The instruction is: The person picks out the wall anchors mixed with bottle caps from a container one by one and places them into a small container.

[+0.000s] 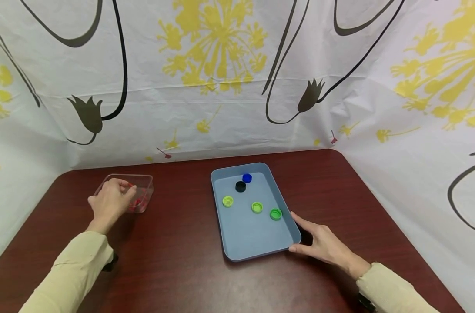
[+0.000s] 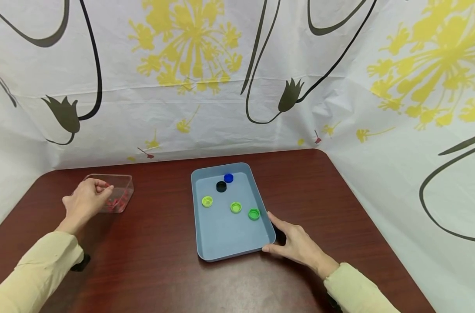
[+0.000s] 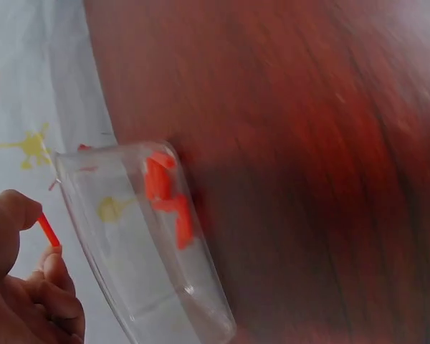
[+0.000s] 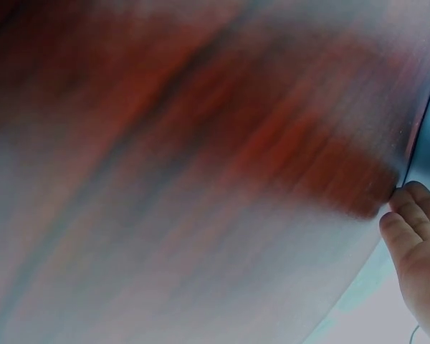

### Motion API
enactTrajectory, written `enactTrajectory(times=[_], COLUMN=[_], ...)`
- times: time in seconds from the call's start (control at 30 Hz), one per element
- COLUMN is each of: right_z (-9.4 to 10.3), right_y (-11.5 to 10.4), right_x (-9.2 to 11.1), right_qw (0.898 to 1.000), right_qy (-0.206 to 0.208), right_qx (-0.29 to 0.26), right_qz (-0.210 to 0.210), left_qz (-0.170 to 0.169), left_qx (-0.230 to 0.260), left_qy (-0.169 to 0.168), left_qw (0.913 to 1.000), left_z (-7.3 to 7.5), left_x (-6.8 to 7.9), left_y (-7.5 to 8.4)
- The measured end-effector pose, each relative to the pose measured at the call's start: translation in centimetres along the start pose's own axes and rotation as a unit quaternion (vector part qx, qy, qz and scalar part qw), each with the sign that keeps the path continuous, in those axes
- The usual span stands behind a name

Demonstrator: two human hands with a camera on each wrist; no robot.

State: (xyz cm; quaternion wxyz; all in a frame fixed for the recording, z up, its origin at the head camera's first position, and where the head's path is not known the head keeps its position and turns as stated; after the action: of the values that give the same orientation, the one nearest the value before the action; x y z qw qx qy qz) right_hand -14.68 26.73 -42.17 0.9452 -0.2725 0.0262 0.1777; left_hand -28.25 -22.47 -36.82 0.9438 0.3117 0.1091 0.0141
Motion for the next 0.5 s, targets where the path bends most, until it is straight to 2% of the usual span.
enactTrajectory(times=[0.27,0.4,0.5], right_z=[-0.15,-0.34,-0.46], right_y=[0.09,0.3,0.53], right_x=[-0.17,-0.11,-0.05], right_qw=[1.0,1.0,1.0], right_qy=[-0.007,-0.01,-0.017], right_qx=[0.001,0.003,-0.004], right_qz=[-0.005,-0.009,-0.019], left_qz=[-0.003,-0.007,-0.02], left_qx=[-0.04,-0.054,-0.053], left_qy=[-0.005,-0.011,0.0], left_qw=[0.9992,0.9985,0.9984], left_z=[-0.3,-0.54,-0.63], left_x=[0.3,0.5,0.69], left_y=[-0.86,-0.79,-0.35])
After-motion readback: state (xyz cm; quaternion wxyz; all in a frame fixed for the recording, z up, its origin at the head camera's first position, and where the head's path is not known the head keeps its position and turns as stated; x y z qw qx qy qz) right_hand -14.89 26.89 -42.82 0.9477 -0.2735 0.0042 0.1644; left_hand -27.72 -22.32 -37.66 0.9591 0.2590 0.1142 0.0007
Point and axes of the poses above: each hand's wrist, its own x-axis away from the middle knuckle, its own z-axis out of the back of the hand, y = z × x, the point moved 5 cm from there along -x, towards the middle knuckle, and after that the axes turned 8 degrees about x, right-handed, at the moved point
